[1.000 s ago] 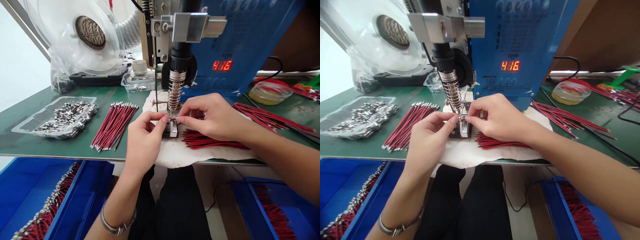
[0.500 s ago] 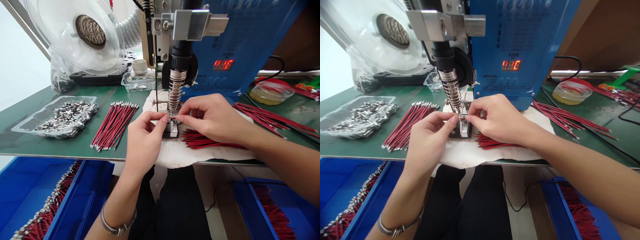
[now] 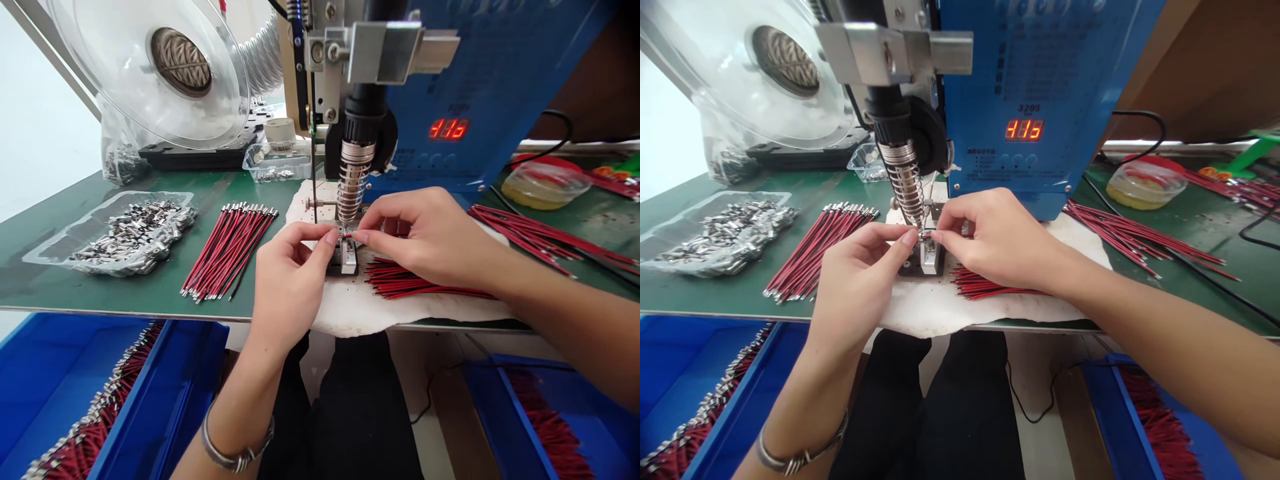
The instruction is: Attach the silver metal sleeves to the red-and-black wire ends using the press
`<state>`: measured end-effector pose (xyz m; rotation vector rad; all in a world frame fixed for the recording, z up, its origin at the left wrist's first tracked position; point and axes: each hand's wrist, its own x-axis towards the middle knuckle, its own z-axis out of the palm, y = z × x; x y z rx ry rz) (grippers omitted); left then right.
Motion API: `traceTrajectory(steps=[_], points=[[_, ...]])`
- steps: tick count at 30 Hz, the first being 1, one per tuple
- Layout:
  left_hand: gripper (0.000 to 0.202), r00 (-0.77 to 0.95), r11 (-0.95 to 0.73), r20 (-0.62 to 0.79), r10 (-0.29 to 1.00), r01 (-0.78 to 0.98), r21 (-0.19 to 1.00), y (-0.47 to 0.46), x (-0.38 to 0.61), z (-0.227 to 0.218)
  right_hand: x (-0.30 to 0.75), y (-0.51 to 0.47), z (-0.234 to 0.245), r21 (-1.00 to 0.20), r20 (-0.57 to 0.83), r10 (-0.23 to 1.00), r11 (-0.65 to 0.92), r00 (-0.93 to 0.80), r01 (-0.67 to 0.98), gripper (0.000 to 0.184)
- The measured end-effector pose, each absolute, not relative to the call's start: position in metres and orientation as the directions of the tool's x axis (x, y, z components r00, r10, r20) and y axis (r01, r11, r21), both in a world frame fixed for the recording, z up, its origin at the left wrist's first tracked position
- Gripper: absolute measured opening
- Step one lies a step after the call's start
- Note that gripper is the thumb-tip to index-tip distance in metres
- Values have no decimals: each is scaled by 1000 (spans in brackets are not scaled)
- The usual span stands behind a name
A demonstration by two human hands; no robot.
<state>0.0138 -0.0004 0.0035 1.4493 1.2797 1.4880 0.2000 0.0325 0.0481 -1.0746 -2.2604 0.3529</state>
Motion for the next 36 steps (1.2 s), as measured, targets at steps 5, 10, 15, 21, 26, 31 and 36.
traceTrajectory(steps=[5,10,15,21,26,31,36], points=[[17,-142,-270,289,947,143,952,0,13,3,199,33,48,-475,401,774,634,-491,611,15],[19,-142,-282,302,943,144,948,0,13,3,198,34,48,-469,399,771,636,-496,613,15],[19,-132,-287,305,943,136,948,0,13,2,198,33,49,-471,394,775,631,-494,616,14],[18,-127,-284,302,945,138,949,-1,12,2,198,32,51,-477,376,782,623,-497,619,15],[17,-134,-280,300,945,146,949,-1,13,3,198,33,50,-462,383,774,633,-504,622,14],[20,-125,-281,299,946,143,949,-2,12,2,198,33,49,-461,385,772,635,-505,620,14],[18,-121,-282,300,946,143,949,-2,12,1,198,33,49,-456,398,764,646,-508,612,13]])
